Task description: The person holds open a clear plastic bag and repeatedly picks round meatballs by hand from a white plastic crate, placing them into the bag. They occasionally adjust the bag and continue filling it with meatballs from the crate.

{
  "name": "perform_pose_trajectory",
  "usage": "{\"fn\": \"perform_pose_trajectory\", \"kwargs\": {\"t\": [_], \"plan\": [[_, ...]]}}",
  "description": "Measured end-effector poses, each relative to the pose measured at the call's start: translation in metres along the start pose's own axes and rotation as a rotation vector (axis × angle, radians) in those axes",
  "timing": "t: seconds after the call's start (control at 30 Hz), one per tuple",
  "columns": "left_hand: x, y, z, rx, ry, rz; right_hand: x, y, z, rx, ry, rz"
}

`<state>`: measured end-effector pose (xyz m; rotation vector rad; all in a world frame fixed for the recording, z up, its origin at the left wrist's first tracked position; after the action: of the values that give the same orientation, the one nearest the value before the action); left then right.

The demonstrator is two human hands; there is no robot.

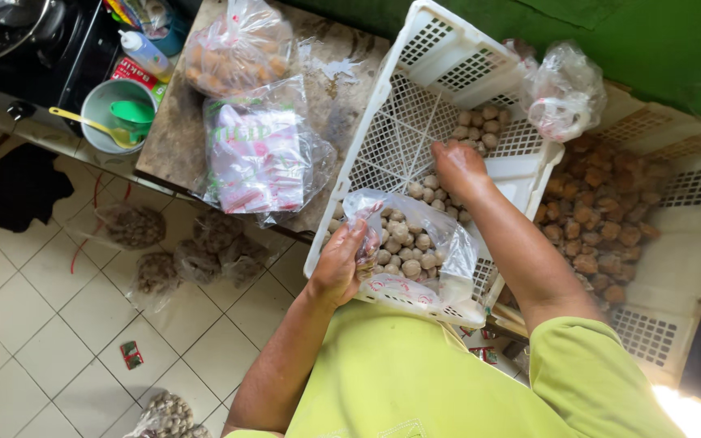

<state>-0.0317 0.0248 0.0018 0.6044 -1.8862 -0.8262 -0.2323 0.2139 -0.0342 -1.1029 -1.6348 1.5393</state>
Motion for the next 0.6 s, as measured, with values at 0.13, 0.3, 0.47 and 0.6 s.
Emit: {"fn": "perform_pose_trajectory", "kwargs": {"t": [0.13,0.3,0.47,0.6], "plan": [[-0.001,0.001,0.002,-0.022,-0.009,-0.041,0.026,0.0,0.001,-0.173,0.305,0.655],[-0.008,-0.005,0.004,0.026,0.0,0.003,0.025,-0.045,-0.036,-0.176,0.146,1.033],[-0.012,-0.004,0.005,-0.031,0.017,-0.012,-0.031,-0.067,-0.093,-0.378,-0.252,1.168],[-0.012,-0.003,0.0,0.013,-0.058,-0.024,-0.015,-0.061,-0.068,-0.088,-0.293,0.928]]}}
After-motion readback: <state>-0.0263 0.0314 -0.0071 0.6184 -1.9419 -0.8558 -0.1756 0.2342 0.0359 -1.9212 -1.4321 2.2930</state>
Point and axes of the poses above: each hand's wrist, its own z-axis towards the middle knuckle, its own y-axis out of the palm, x = y × z, the point moved 5 cm from there along z, towards the middle knuckle, and after that the axes turned 4 degrees about -x, right-handed, at the moved point
